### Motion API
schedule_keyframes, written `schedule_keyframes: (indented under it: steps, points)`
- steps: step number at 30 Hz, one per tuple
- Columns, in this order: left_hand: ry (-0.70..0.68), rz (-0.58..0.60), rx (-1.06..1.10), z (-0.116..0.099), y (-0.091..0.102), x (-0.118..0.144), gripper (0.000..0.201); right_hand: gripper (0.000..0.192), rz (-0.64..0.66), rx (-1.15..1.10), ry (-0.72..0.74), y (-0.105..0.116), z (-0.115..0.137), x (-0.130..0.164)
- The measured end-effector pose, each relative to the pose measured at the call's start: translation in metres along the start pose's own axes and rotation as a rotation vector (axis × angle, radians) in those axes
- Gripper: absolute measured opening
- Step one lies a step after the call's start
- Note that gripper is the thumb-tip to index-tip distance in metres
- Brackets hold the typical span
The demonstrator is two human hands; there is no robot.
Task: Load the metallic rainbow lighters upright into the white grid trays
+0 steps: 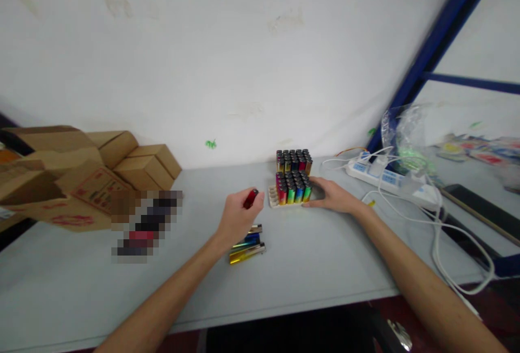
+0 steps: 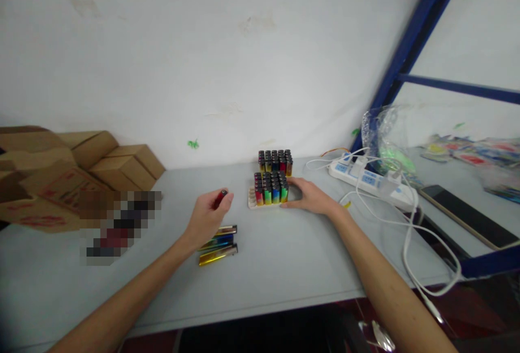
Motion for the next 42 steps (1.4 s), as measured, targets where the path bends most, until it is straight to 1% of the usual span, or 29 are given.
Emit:
schedule_keyframes:
  steps: [4,8,11,15,25,29,32,35,37,38,39,42]
  points:
    - [0.002,0.013,-0.024,-0.001,0.002,0.001,0.037,0.077,0.007,-0.005,0.003,0.000,-0.001,0.001]
    - [0.014,0.028,-0.027,0.003,0.001,0.002,0.036,0.077,0.001,-0.005,-0.002,0.000,-0.001,0.000]
    - [0.020,0.034,-0.047,0.005,0.001,0.002,0.039,0.076,-0.002,-0.006,-0.008,0.000,0.001,0.000]
    - [0.014,0.013,-0.113,0.002,0.002,0.001,0.044,0.077,0.001,-0.005,-0.008,0.001,0.001,0.000]
    - [-0.007,0.033,-0.147,0.000,0.001,0.002,0.034,0.077,-0.003,-0.015,-0.001,0.001,0.000,0.000]
    - [-0.004,0.023,-0.133,0.002,0.001,0.002,0.040,0.078,0.001,0.009,-0.010,0.001,0.002,0.000]
    - [0.017,0.039,-0.034,0.007,0.001,0.001,0.041,0.078,0.011,0.008,0.001,0.001,0.005,0.000]
    - [0.064,0.093,0.244,0.014,-0.003,-0.005,0.028,0.076,-0.002,-0.001,0.015,0.002,0.007,-0.001]
    - [0.068,0.121,0.430,0.017,-0.007,-0.014,0.027,0.075,-0.012,-0.009,0.024,0.002,0.007,-0.001]
    - [0.062,0.124,0.483,0.018,-0.008,-0.020,0.029,0.075,-0.013,-0.012,0.030,0.002,0.007,-0.001]
    - [0.056,0.116,0.505,0.020,-0.009,-0.026,0.031,0.075,-0.012,-0.011,0.035,0.002,0.006,-0.002]
    - [0.072,0.064,0.480,0.026,-0.010,-0.048,0.038,0.076,-0.011,0.003,0.033,0.001,0.005,-0.002]
Point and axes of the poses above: each hand's wrist, its own x-axis away from the middle knuckle, its own y-axis out of the back of the hand, z = x × y, the point moved 4 cm from there along -x, towards the middle knuckle, and after that the axes turned 2 degrees about -x, right-handed, at the moved point
